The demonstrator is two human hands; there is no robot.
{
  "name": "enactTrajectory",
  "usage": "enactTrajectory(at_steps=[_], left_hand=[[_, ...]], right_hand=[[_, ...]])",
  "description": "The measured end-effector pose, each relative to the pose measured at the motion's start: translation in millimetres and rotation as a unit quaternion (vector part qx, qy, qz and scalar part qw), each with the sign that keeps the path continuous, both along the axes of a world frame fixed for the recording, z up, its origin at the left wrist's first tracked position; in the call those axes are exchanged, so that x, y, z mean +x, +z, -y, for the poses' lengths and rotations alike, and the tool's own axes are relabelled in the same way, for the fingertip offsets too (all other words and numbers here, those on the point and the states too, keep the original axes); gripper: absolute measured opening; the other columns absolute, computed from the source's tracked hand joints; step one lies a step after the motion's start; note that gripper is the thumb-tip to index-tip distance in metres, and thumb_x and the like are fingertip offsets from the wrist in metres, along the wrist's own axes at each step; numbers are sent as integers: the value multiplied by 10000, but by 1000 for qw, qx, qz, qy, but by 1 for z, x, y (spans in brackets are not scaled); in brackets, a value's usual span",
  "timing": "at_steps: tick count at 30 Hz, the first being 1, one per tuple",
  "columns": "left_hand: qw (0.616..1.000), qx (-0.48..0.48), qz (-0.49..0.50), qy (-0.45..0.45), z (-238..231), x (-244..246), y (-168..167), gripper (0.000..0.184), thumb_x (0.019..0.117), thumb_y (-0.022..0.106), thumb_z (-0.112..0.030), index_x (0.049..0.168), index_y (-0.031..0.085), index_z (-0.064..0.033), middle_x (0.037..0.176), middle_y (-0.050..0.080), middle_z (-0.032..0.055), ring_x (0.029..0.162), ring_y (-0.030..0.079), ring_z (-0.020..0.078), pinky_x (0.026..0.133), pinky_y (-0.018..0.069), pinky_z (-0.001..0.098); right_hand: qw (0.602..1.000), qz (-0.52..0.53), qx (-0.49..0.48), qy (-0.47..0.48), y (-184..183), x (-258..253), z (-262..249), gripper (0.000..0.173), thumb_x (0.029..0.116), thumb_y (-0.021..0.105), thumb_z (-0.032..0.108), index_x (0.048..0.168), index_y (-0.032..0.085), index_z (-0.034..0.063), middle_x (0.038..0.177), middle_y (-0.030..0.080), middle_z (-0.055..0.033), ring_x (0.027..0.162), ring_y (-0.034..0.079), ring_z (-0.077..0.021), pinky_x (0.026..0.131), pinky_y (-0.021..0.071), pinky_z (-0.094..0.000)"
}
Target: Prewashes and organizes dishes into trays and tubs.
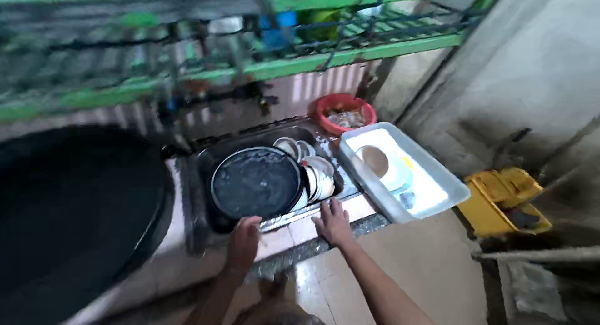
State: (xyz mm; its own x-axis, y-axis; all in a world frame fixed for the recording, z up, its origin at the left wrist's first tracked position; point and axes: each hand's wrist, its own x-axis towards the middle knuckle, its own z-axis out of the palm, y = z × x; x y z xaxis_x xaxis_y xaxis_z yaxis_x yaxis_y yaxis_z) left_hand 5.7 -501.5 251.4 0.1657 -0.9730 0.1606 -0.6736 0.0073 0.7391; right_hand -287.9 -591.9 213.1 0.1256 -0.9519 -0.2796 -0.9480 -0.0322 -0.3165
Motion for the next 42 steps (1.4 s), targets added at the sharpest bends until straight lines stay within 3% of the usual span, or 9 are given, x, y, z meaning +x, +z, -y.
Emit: enactTrajectory(at_steps=[4,11,15,19,26,31,36,40,42], left_hand=[[981,-67,3,183,-171,85,22,214,1013,605,-107,1165,697,14,1124,736,146,1007,723,210,928,599,426],[886,-64,20,458,-460,200,62,365,1024,563,-148,1288,576,103,1173,649,237,931,675,173,856,590,364],[831,-105,-8,545,-558,237,83,359,1030,542,-125,1308,532,103,1156,606,156,867,622,56,810,563,254],[805,-105,29,584,-634,272,107,372,1021,506,-107,1302,528,134,1183,612,233,916,632,135,864,556,315],[729,-149,39,667,-816,396,132,340,1022,550,-160,1270,588,68,1136,661,175,908,675,161,842,589,375],[702,-3,-42,711,-906,499,132,380,1092,466,-253,1330,603,8,1213,677,250,1068,700,358,962,553,584],[747,197,-34,634,-935,599,92,456,1111,443,-348,1330,616,13,1277,638,302,1211,609,481,1035,442,697],[745,320,-41,583,-944,652,12,724,955,728,-414,1475,483,26,1398,527,373,1292,524,554,1058,416,730],[723,358,-64,587,-938,659,-6,848,930,741,-467,1540,395,8,1436,512,356,1328,507,540,1075,418,705]], right_hand=[[991,117,-58,-18,0,-7,-6,688,935,677,564,1350,610,20,1491,445,-325,1356,472,-507,1070,440,-684],[952,286,-92,-64,29,47,-75,580,1026,597,408,1432,530,-1,1441,538,-257,1328,542,-367,1115,444,-519],[923,365,-119,29,46,136,-135,468,1036,598,311,1381,565,-4,1362,606,-218,1216,638,-277,1035,530,-435],[891,421,-82,149,62,247,-212,401,1051,557,283,1342,587,8,1278,654,-188,1100,683,-241,952,573,-425],[804,473,43,357,93,485,-397,340,1082,519,240,1311,592,0,1113,695,-163,901,713,-226,842,609,-448],[730,493,177,440,124,649,-555,321,1083,496,223,1310,602,21,1115,712,-137,904,729,-223,828,631,-436],[660,475,242,530,136,772,-680,267,1061,523,145,1246,637,-11,1060,712,-147,893,728,-228,820,636,-438],[663,239,188,684,135,865,-752,276,1053,543,137,1283,661,39,1185,704,-161,1061,700,-263,960,564,-475],[656,101,163,730,122,910,-781,354,1037,552,124,1380,603,52,1311,651,-208,1194,648,-350,1023,514,-555]])
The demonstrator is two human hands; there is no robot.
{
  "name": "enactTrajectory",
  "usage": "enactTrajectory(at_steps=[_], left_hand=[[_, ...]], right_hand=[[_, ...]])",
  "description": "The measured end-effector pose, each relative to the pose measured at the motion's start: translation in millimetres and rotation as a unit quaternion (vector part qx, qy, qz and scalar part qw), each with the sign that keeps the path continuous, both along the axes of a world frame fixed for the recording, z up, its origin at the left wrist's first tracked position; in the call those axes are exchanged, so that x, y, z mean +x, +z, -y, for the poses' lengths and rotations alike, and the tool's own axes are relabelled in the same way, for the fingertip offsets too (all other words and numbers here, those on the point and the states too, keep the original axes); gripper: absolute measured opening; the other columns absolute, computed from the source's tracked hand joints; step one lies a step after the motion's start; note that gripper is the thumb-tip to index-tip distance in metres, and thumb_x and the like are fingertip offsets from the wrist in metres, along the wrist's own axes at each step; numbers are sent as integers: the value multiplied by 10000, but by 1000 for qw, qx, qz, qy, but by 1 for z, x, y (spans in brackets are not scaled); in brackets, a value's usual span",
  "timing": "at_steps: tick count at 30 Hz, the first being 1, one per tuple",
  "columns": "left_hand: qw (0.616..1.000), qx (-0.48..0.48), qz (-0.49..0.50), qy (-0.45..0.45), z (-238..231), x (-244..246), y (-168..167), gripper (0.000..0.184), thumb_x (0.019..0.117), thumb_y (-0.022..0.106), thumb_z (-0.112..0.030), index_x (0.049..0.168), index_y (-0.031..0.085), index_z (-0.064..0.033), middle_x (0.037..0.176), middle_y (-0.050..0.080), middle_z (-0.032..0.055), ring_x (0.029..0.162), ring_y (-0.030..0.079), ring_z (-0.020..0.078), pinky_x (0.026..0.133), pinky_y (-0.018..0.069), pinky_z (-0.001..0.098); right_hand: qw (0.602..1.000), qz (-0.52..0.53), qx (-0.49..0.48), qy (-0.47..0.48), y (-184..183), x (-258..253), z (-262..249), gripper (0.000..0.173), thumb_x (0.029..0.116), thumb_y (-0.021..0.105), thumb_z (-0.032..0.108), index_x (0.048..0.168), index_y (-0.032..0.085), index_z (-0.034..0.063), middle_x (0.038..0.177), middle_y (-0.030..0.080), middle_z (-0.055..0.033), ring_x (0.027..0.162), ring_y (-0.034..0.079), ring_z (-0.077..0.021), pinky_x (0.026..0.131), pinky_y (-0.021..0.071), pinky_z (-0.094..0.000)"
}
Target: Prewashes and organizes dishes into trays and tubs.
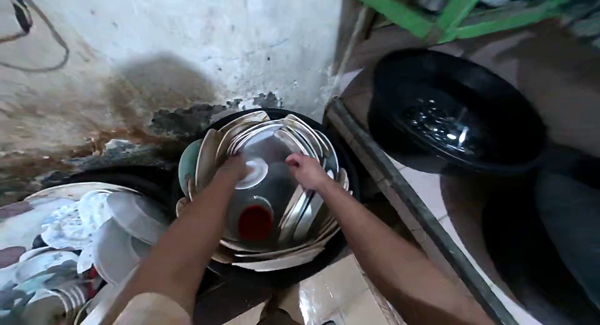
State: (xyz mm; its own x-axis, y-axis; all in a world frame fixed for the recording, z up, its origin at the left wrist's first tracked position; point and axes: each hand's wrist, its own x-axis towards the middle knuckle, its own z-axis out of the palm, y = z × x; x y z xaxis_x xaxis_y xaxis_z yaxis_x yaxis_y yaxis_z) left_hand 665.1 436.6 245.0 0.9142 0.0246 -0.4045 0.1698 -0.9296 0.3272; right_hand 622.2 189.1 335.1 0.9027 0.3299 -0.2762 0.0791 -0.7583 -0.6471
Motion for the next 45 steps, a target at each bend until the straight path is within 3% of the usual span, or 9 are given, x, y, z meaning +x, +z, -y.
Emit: enactTrajectory(at_steps=[4,8,13,19,24,29,33,39,45], left_hand=[[997,-40,-57,31,2,-9,-17,1048,788,853,-546,1563,375,-26,1538,448,277,1424,440,451,1145,388,636],[988,-12,-149,32,16,-28,4,597,953,720,-379,1352,605,50,1440,549,284,1374,492,455,1121,391,641],[987,-25,-153,44,6,-30,4,589,930,742,-261,1391,548,50,1399,573,280,1305,559,438,1076,455,614],[959,-9,-283,29,-6,-32,29,588,976,669,-474,1243,666,50,1337,623,257,1286,578,391,1067,433,614],[939,-272,-124,168,-23,-49,8,567,893,794,-153,1390,571,4,1318,625,257,1229,606,387,1052,481,578],[895,-411,18,172,-4,-36,6,544,1007,672,-201,1496,480,-60,1400,595,228,1290,586,351,1098,460,565],[870,-444,59,208,15,-26,0,506,987,697,-221,1419,538,-8,1325,635,231,1223,627,333,1060,499,542],[854,-496,36,155,16,-21,7,502,983,637,-110,1461,493,-63,1348,612,211,1182,630,320,977,538,520],[971,-69,-213,-82,-35,-36,25,533,961,714,-187,1439,553,-13,1386,591,266,1291,563,429,1074,426,633]], right_hand=[[982,-84,-159,63,-51,67,-35,591,965,643,153,1498,442,-5,1449,518,-297,1354,505,-455,1096,411,-654],[956,-120,-235,131,-87,94,-49,537,1001,655,237,1449,525,-27,1456,519,-311,1377,480,-478,1122,374,-668],[941,-134,-283,130,-85,72,-63,474,997,663,215,1409,570,-1,1416,567,-286,1324,536,-477,1068,422,-688],[959,-69,-194,194,-86,62,-52,387,1004,627,188,1358,623,33,1316,641,-257,1250,603,-440,1053,453,-661],[993,-35,-106,42,-65,44,-38,348,1012,612,176,1351,584,101,1216,677,-238,1143,656,-432,954,512,-664],[995,-23,98,-26,-69,49,-30,327,1081,517,239,1347,622,80,1306,661,-167,1230,625,-293,1072,478,-557],[955,-94,241,-145,-69,42,-33,731,1075,194,629,1510,500,129,1502,550,-112,1395,513,-228,1157,422,-527],[972,-117,180,-95,-56,38,-25,460,884,808,210,1265,648,10,1164,710,-169,1085,691,-258,993,556,-493],[997,77,13,0,-20,20,-28,410,998,662,185,1405,630,150,1378,633,-154,1268,616,-315,1083,488,-556]])
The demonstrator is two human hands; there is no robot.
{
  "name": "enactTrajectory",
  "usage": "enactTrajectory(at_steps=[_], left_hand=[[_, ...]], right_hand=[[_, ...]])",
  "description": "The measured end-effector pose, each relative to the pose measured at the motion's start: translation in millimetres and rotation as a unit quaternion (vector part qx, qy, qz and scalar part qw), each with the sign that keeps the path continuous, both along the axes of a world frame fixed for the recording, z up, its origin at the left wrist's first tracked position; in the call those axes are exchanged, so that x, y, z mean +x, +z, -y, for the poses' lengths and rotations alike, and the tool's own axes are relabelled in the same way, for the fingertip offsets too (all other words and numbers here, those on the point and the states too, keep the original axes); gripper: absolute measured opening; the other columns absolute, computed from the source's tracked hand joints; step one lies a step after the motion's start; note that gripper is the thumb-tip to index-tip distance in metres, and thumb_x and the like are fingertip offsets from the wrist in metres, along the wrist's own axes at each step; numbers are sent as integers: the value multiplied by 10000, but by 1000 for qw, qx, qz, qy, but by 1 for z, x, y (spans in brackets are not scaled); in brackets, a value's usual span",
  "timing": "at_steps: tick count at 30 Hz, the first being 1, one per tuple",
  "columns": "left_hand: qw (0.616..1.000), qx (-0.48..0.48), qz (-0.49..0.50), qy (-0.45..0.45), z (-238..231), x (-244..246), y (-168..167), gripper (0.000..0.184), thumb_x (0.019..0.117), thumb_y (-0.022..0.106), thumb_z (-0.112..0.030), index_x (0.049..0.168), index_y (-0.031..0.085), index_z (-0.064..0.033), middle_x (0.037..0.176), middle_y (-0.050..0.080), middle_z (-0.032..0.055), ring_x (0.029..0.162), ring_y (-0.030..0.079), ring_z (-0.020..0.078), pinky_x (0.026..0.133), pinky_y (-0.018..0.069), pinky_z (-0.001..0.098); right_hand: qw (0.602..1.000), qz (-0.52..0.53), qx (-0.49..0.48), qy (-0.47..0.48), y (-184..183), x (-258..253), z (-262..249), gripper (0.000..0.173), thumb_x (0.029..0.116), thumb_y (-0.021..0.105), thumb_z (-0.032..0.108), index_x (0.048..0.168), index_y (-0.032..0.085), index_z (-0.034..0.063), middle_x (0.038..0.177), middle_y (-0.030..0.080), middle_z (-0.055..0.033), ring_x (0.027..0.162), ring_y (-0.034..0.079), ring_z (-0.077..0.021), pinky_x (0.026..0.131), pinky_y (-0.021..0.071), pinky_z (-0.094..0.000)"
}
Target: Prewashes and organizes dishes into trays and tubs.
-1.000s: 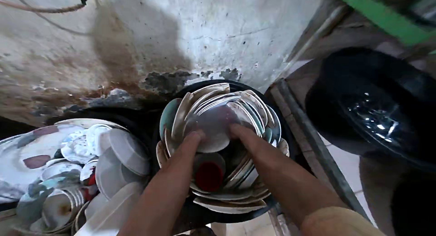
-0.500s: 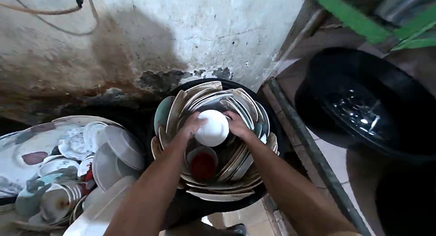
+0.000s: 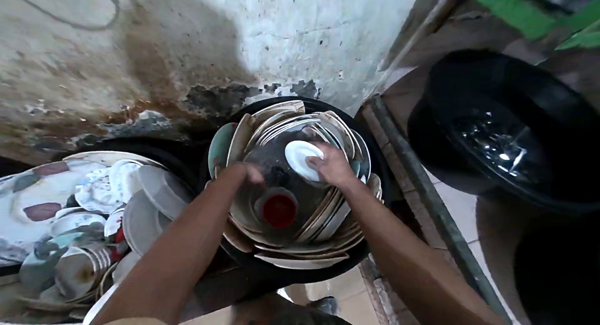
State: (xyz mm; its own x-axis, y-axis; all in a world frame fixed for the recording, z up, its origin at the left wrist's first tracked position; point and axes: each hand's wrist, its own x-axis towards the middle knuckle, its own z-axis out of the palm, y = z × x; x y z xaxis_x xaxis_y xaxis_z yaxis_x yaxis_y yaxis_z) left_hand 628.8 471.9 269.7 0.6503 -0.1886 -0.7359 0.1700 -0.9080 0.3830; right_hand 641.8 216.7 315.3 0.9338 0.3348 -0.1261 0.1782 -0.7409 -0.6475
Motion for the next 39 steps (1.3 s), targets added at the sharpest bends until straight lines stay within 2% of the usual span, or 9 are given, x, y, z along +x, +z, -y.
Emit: enactTrajectory(at_steps=[4,8,13,17,19,22,25,32,39], left_hand=[[990,123,-24,71,14,-19,-49,547,893,747,-458,1216,708,-18,1304,653,237,1252,594,416,1033,441,665],[986,101,-36,124,33,-29,-36,504,1024,576,-436,1268,680,-7,1352,631,236,1298,575,401,1072,428,636],[999,-8,25,-34,33,-25,-15,363,1054,552,-113,1380,565,47,1370,589,289,1289,562,446,1078,425,630],[986,-12,158,-50,31,-27,4,629,914,648,-29,1486,562,-274,1352,659,170,1247,621,396,1034,477,645],[977,41,200,-67,32,-37,24,780,876,671,-30,1530,477,-409,1306,675,180,1163,654,428,930,515,668],[961,48,267,-59,13,-51,34,635,924,627,-45,1470,557,-361,1473,566,116,1220,625,398,920,534,645],[937,17,349,21,-8,-62,30,510,972,581,-15,1405,631,-279,1532,527,90,1268,615,374,957,537,631],[836,-168,457,254,-4,-65,22,359,1009,543,19,1329,663,-90,1359,652,155,1295,606,297,1124,465,524],[711,-141,680,110,12,-65,32,373,944,611,25,1262,717,-137,1494,537,221,1327,581,405,1004,551,577]], right_hand=[[995,95,-39,2,-12,-14,-5,418,994,630,76,1397,646,189,1450,556,-191,1265,607,-363,1039,528,-548],[986,-50,-149,-52,-28,-12,0,508,1025,595,224,1522,498,258,1393,607,-227,1219,631,-439,983,513,-658],[948,-209,-240,-1,-28,17,-14,546,961,682,268,1444,544,54,1379,599,-263,1287,568,-457,1030,447,-693],[925,-235,-298,8,-38,21,-35,466,923,677,378,1207,692,9,1275,655,-251,1221,610,-430,969,467,-701],[930,-202,-301,53,-40,11,-49,496,910,705,393,1255,677,38,1287,653,-252,1228,604,-450,983,440,-733],[945,-189,-247,104,-49,0,-58,559,951,685,328,1443,566,89,1364,616,-248,1268,584,-450,1019,450,-700],[971,-147,-168,82,-36,-5,-50,435,1017,587,258,1445,590,180,1353,646,-198,1259,608,-413,1028,468,-675],[993,71,48,-80,11,-37,-14,460,1023,618,197,1476,565,262,1363,613,-203,1230,621,-374,1018,518,-593],[960,259,31,-101,16,-77,-5,478,980,648,96,1421,627,280,1359,583,-210,1083,676,-367,816,610,-549]])
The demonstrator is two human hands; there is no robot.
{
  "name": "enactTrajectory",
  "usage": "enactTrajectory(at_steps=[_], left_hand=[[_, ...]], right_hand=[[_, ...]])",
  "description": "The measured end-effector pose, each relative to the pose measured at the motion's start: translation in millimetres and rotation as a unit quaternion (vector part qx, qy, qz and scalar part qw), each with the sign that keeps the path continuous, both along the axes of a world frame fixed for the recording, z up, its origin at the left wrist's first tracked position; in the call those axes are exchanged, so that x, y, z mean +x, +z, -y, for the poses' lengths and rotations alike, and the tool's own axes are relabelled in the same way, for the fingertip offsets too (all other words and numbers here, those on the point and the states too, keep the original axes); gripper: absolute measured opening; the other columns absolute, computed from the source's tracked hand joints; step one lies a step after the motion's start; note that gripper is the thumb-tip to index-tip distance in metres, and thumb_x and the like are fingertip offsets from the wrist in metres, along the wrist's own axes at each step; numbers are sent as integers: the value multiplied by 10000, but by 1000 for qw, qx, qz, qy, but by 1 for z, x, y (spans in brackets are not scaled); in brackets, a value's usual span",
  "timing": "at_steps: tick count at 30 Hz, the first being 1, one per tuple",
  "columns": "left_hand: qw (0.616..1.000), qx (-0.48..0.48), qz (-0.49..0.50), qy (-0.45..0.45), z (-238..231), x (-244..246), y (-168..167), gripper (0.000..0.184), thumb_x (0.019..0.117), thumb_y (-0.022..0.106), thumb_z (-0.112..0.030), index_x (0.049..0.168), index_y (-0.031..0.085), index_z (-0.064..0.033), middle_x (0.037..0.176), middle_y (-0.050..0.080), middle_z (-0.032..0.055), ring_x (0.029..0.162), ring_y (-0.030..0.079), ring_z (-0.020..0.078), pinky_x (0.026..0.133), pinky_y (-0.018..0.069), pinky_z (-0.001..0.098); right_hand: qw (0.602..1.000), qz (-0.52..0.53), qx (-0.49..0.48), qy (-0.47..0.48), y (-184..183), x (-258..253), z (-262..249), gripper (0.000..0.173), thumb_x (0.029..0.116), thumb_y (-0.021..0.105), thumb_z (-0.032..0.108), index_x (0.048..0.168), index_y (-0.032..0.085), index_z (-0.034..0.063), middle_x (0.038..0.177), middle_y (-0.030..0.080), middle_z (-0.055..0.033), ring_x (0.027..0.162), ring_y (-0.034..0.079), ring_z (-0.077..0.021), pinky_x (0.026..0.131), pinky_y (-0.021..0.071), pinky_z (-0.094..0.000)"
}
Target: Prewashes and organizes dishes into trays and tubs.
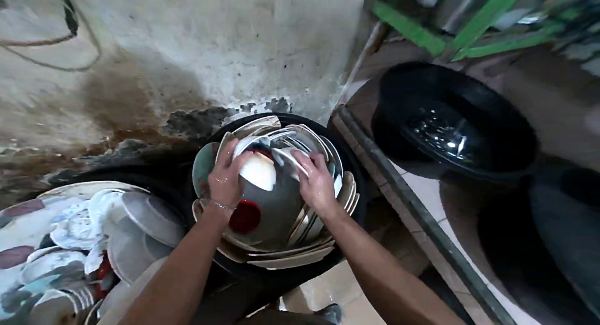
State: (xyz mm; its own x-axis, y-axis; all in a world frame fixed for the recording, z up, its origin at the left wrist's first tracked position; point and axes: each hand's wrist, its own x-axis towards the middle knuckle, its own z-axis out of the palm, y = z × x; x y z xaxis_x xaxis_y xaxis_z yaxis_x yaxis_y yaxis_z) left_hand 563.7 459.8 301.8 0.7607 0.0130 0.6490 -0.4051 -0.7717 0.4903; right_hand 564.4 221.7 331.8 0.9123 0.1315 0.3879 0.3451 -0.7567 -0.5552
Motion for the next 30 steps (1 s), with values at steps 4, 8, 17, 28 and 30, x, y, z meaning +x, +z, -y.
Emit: enactTrajectory(at_steps=[4,8,17,28,30], left_hand=[[993,-53,100,-43,-2,9,14,311,971,594,9,1237,722,-90,1463,557,239,1374,543,362,1130,478,503],[983,-104,138,-55,-1,10,19,267,986,614,-27,1223,725,-81,1472,547,232,1394,523,333,1153,456,461],[978,-144,142,-42,8,-1,7,349,952,618,-8,1292,685,-52,1491,534,224,1409,510,334,1161,452,460],[797,-454,-390,81,47,-14,62,448,1035,603,-229,1432,486,-57,1232,642,232,974,700,354,756,610,555],[760,-485,-431,34,70,-23,76,435,1048,574,-213,1441,464,-64,1274,624,225,998,694,364,744,609,551]], right_hand=[[998,53,15,5,1,-4,9,476,974,646,79,1419,629,245,1361,579,-230,1095,671,-387,813,610,-549],[995,97,25,-2,8,-7,11,471,960,665,87,1403,646,248,1354,585,-226,1088,676,-376,809,615,-536],[991,122,49,-19,5,-15,11,443,977,658,108,1400,646,238,1317,587,-204,1071,673,-318,803,620,-486],[659,-267,669,-215,34,-46,55,530,1045,591,294,1516,385,166,1241,648,-188,974,706,-327,755,617,-493],[632,-271,698,-200,37,-69,82,482,1047,576,320,1470,454,124,1225,672,-185,975,716,-317,775,620,-479]])
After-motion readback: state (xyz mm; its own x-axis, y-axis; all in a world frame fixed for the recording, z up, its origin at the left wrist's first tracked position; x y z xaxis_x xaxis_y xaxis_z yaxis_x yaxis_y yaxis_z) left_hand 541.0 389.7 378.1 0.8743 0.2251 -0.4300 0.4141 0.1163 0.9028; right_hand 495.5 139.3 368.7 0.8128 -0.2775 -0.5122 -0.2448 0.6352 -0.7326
